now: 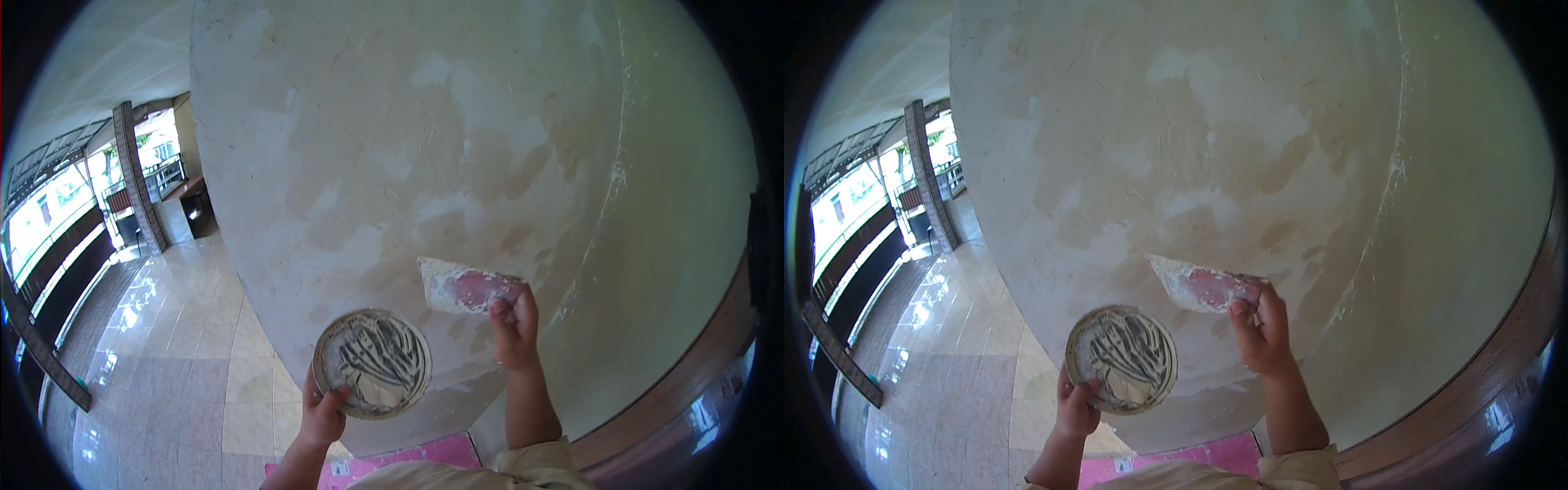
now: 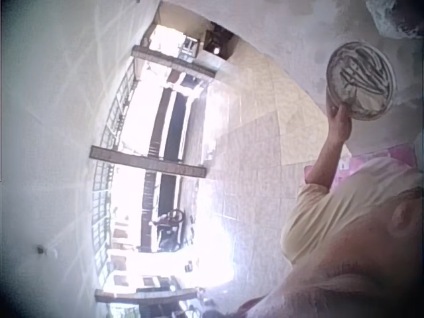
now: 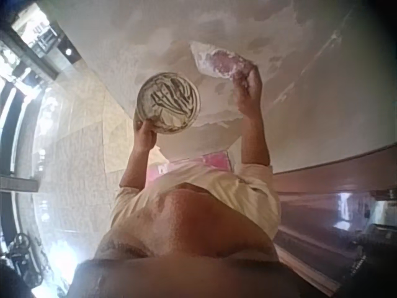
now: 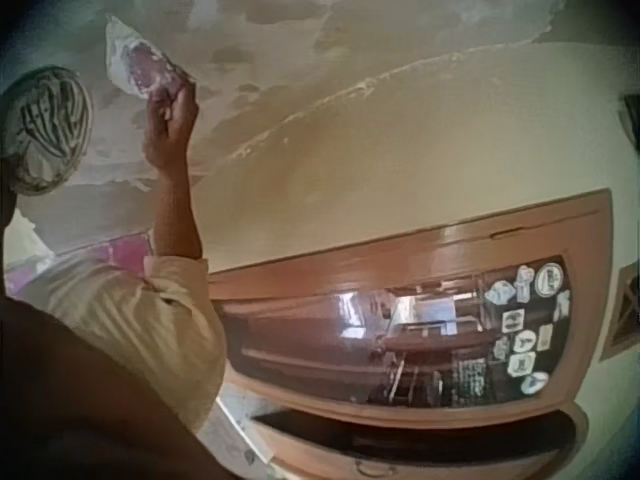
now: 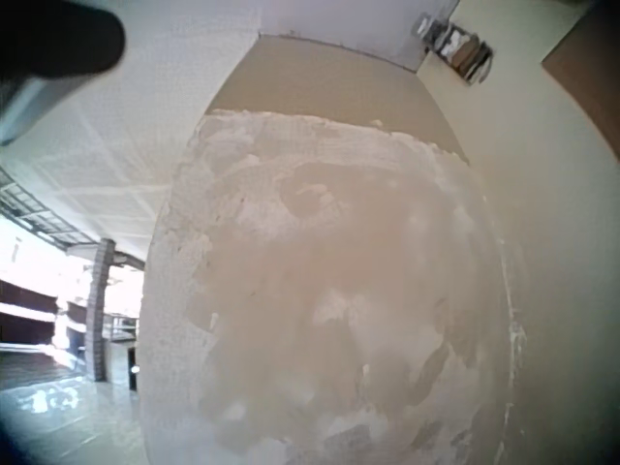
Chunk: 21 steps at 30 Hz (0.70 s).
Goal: The person patches and smooths a wall with putty using a hand spatula.
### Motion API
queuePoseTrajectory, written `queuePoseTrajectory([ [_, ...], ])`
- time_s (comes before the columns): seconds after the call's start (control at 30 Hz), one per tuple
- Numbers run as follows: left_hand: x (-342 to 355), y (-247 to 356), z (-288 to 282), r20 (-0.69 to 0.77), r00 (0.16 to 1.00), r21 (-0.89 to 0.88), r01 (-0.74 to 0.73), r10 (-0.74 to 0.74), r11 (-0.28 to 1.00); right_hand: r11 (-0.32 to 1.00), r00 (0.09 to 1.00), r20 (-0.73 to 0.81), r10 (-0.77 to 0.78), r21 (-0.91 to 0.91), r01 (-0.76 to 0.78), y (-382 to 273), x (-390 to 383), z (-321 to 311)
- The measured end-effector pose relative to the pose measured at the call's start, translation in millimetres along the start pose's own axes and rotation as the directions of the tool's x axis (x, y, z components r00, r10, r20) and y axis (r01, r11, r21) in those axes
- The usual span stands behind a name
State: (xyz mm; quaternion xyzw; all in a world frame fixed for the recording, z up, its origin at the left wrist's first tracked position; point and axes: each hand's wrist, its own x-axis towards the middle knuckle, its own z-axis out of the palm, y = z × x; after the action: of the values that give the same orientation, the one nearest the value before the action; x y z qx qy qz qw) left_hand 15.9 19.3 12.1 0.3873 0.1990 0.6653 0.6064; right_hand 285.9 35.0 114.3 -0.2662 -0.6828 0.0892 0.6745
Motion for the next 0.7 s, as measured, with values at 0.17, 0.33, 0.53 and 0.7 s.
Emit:
queuePoseTrajectory([
  [0.17, -13.7, -2.6, 3.7, 0.033, 0.998, 0.009, -0.05, 0.05, 0.999, 0.991, 0.991, -0.043, 0.126, 0.051, -0.123, 5.8, -53.8, 4.6],
  [0.33, -30.2, 2.8, 11.2, 0.015, 0.998, 0.038, -0.064, 0.063, 0.997, 0.98, 0.983, 0.039, 0.182, -0.092, -0.178, -12.0, -76.7, 8.7],
  [0.53, -41.0, 8.7, 26.1, -0.001, 0.997, 0.125, -0.075, 0.076, 0.989, 0.868, 0.971, 0.174, -0.163, -0.443, 0.225, -23.7, -79.5, 20.3],
  [0.7, -42.9, 11.7, 29.3, 0.0, 0.998, 0.171, -0.056, 0.057, 0.984, 0.772, 0.958, 0.251, -0.141, -0.578, 0.265, -24.8, -80.2, 8.1],
])
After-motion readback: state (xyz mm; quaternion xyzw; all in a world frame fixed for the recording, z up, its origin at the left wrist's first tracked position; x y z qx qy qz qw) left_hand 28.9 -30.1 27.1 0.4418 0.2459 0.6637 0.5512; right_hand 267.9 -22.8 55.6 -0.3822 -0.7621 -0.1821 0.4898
